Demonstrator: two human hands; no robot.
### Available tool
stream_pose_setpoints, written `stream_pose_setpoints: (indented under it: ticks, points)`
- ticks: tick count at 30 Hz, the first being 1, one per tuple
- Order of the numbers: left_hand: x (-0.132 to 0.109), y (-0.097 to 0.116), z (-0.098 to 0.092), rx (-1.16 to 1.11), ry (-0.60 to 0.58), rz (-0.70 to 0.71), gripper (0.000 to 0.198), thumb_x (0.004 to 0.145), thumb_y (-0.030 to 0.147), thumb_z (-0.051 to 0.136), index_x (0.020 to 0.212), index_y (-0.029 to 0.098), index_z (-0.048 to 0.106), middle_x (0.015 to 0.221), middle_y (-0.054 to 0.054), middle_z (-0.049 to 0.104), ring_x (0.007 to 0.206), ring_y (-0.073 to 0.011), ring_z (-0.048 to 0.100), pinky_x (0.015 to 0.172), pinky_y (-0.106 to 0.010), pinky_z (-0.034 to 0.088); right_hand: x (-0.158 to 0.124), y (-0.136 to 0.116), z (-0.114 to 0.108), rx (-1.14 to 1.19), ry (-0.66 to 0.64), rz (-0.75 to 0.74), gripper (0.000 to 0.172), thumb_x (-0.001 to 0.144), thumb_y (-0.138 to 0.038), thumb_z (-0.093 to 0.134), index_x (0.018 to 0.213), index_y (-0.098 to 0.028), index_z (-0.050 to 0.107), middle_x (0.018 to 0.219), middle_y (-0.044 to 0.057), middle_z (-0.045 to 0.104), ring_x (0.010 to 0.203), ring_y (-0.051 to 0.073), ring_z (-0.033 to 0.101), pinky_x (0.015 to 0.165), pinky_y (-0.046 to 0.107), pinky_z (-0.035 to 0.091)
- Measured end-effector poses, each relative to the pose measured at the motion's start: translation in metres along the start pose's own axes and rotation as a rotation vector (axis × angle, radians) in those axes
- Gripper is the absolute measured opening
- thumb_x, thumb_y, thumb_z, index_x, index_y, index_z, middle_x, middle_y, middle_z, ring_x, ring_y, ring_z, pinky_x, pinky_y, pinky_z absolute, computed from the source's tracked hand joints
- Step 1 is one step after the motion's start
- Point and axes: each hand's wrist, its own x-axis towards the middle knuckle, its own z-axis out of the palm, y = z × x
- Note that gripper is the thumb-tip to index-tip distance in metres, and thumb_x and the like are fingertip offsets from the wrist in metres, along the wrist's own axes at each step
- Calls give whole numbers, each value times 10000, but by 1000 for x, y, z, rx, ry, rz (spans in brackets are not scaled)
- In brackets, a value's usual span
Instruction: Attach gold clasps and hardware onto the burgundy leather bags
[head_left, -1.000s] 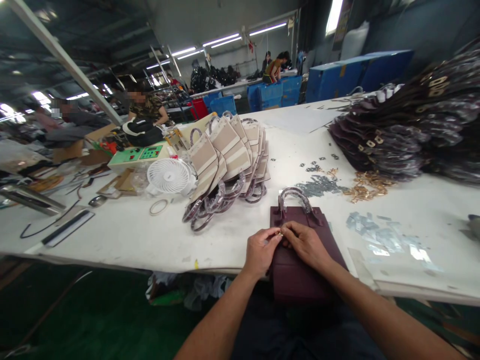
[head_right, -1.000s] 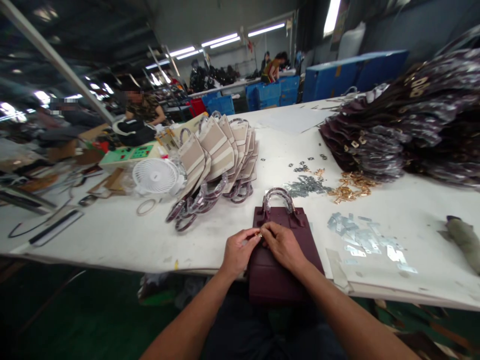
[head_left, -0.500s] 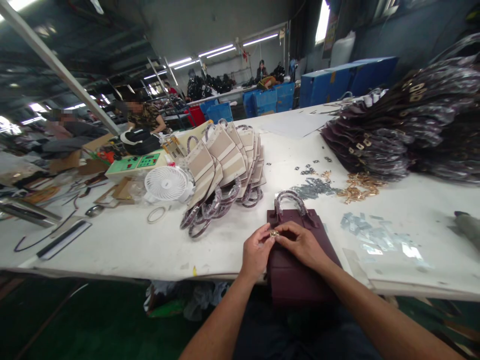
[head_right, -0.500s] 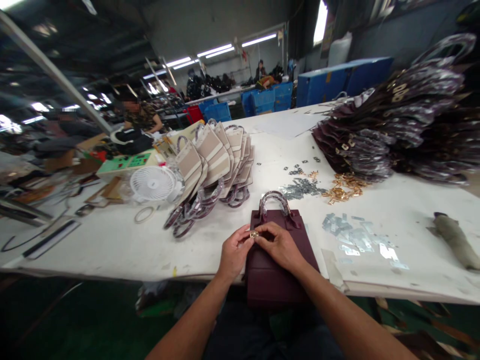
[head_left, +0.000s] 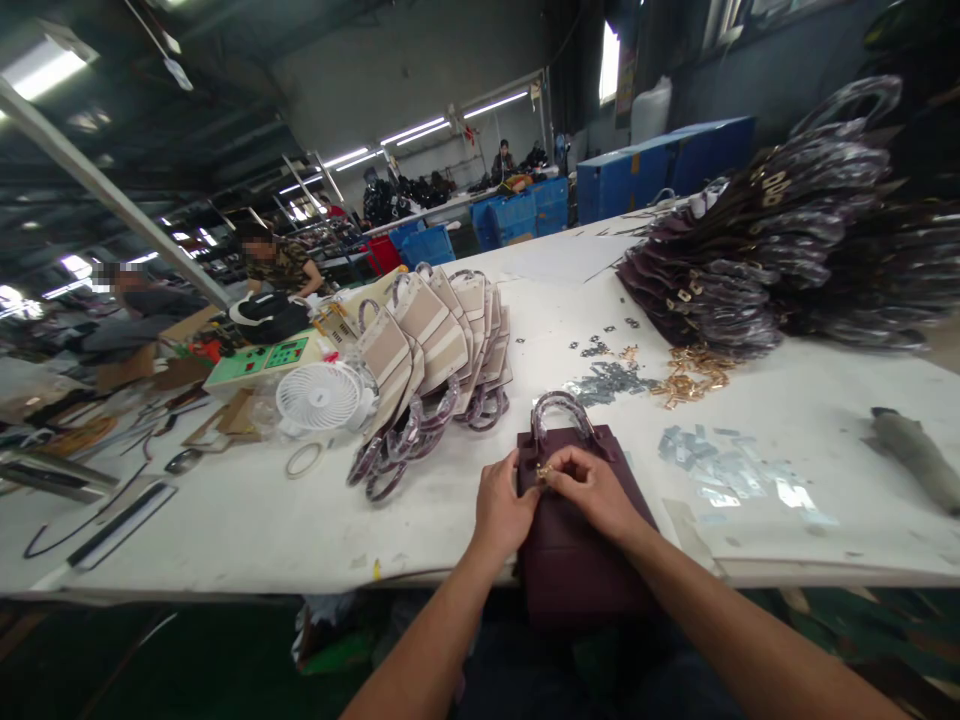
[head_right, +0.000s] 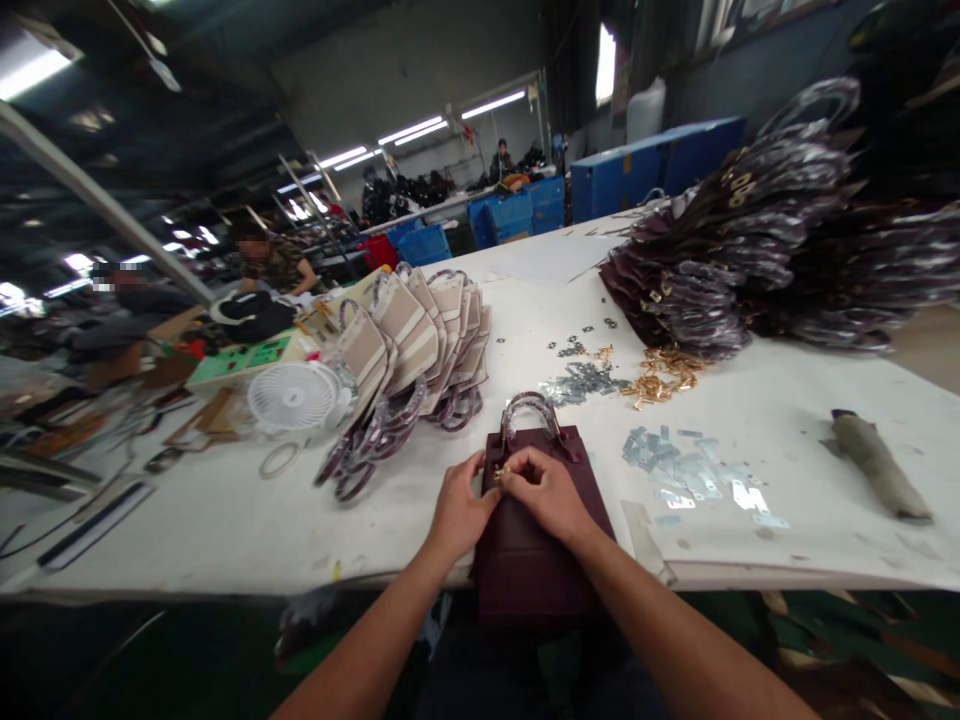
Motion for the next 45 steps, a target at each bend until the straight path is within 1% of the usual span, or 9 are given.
stream_pose_setpoints:
  ticks: [5, 11, 15, 18, 21, 24, 28, 31, 45]
  points:
    - [18, 13, 1, -436, 0, -318, 853, 640, 189, 850, 1428, 132, 528, 1108, -107, 687, 940, -213, 643, 879, -335, 501, 9, 7, -14, 492, 173, 119, 318, 789, -486, 784, 853, -222, 620, 867, 42, 709, 863, 246, 704, 703, 331, 557]
    - [25, 24, 3, -818, -424, -451, 569, 619, 253, 912, 1121, 82, 708, 1014, -127, 753, 846, -209, 698, 842, -320, 522, 12, 10, -28, 653, 175, 145, 356, 767, -503, 831, 910, -234, 646, 894, 38, 704, 894, 241, 709, 691, 319, 562]
    - [18, 21, 16, -901, -372, -546, 522, 622, 188, 879, 1105, 102, 700, 981, -122, 771, 827, -235, 726, 845, -367, 557, 5, 9, -44, 496, 211, 113, 416, 773, -550, 828, 1025, -243, 705, 949, 46, 727, 871, 236, 697, 699, 340, 567]
    - [13, 18, 23, -971, -350, -602, 446, 663, 163, 815, 1089, 99, 698, 939, -132, 776, 807, -259, 740, 816, -389, 580, -4, 4, -67, 116, 229, 129, 446, 766, -538, 837, 1077, -228, 756, 1000, 62, 750, 855, 238, 688, 776, 381, 570]
    - [12, 16, 25, -1047, -404, -656, 406, 711, 166, 761, 1107, 100, 702, 948, -144, 778, 810, -275, 750, 805, -405, 596, -11, -2, -87, -269, 186, 52, 343, 813, -520, 787, 1032, -256, 792, 1020, 52, 754, 934, 260, 686, 889, 418, 544]
    - [12, 12, 24, -1086, -426, -722, 365, 742, 171, 704, 1099, 97, 717, 912, -140, 783, 755, -258, 751, 776, -389, 604, -13, -3, -93, -452, 119, -67, 246, 859, -467, 743, 1025, -294, 795, 1031, 42, 745, 983, 267, 684, 913, 420, 535]
    - [13, 6, 24, -1086, -439, -779, 321, 764, 218, 682, 1041, 64, 736, 892, -166, 781, 740, -269, 756, 765, -389, 611, -8, -3, -84, -560, 80, -194, 205, 905, -426, 708, 1054, -310, 787, 1008, 45, 744, 959, 263, 691, 888, 418, 555]
    - [12, 5, 25, -1089, -429, -723, 341, 778, 233, 730, 1079, 72, 733, 933, -165, 783, 760, -265, 758, 776, -379, 611, -3, -4, -76, -623, 52, -247, 202, 937, -407, 680, 1078, -308, 785, 1033, 52, 740, 967, 261, 695, 891, 410, 566]
    - [6, -3, 30, -1122, -390, -562, 418, 764, 304, 816, 1123, 101, 747, 953, -133, 788, 818, -264, 756, 873, -398, 592, 14, -9, -69, -776, -184, -281, 249, 968, -422, 620, 1112, -305, 785, 1031, 79, 737, 941, 271, 703, 855, 415, 590]
